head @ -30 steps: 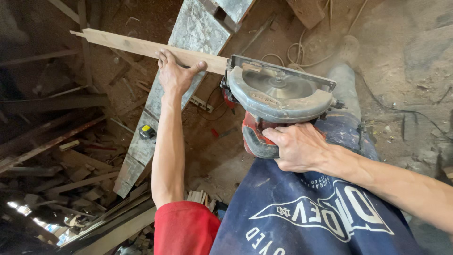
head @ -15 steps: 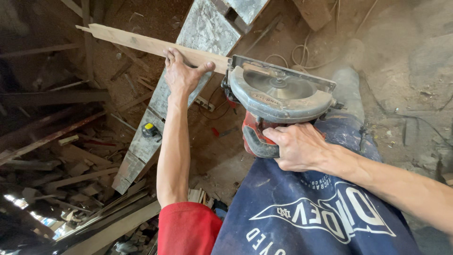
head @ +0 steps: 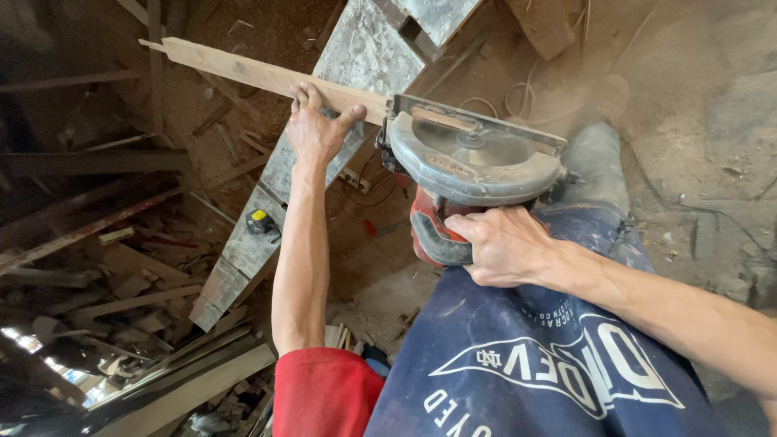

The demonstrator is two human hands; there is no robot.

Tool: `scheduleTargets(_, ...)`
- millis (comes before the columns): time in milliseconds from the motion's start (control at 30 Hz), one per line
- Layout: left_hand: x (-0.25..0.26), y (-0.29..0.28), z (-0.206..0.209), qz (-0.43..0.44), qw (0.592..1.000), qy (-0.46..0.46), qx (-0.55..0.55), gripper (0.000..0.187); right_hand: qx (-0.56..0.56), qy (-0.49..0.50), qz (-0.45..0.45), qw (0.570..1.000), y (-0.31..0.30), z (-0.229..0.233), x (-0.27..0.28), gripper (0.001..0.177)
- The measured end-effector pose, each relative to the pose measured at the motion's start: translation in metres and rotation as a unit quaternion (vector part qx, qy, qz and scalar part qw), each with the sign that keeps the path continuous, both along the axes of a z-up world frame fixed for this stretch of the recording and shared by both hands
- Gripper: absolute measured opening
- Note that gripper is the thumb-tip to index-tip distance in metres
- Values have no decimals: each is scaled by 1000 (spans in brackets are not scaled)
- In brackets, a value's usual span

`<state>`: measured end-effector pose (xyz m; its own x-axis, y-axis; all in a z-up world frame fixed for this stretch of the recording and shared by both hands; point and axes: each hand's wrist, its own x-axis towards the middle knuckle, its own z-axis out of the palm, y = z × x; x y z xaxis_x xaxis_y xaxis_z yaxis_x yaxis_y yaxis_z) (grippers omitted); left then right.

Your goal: The person retrieves a wooden plank and a tape measure from a shelf, then measures and marks the plank. They use a circular saw to cut the plank to size, then measure and cut a second plank. The person places the cut pieces on a workbench.

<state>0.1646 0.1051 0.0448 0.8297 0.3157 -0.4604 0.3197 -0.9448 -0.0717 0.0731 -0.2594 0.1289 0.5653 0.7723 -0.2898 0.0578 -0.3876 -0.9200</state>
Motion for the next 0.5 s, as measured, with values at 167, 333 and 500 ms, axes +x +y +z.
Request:
scheduleTargets(167, 0, 2, -2, -17, 1000, -10, -1, 126, -17, 15, 20, 1000, 10, 0, 6, 51)
scheduleTargets(333, 0, 5, -2, -28, 999, -25, 1, 114, 7, -3, 9, 1000, 19, 0, 10, 53)
scheduleTargets(500, -3, 7, -3, -20, 999, -37, -9, 113, -35, 15, 50, 998, 24, 5, 18, 55)
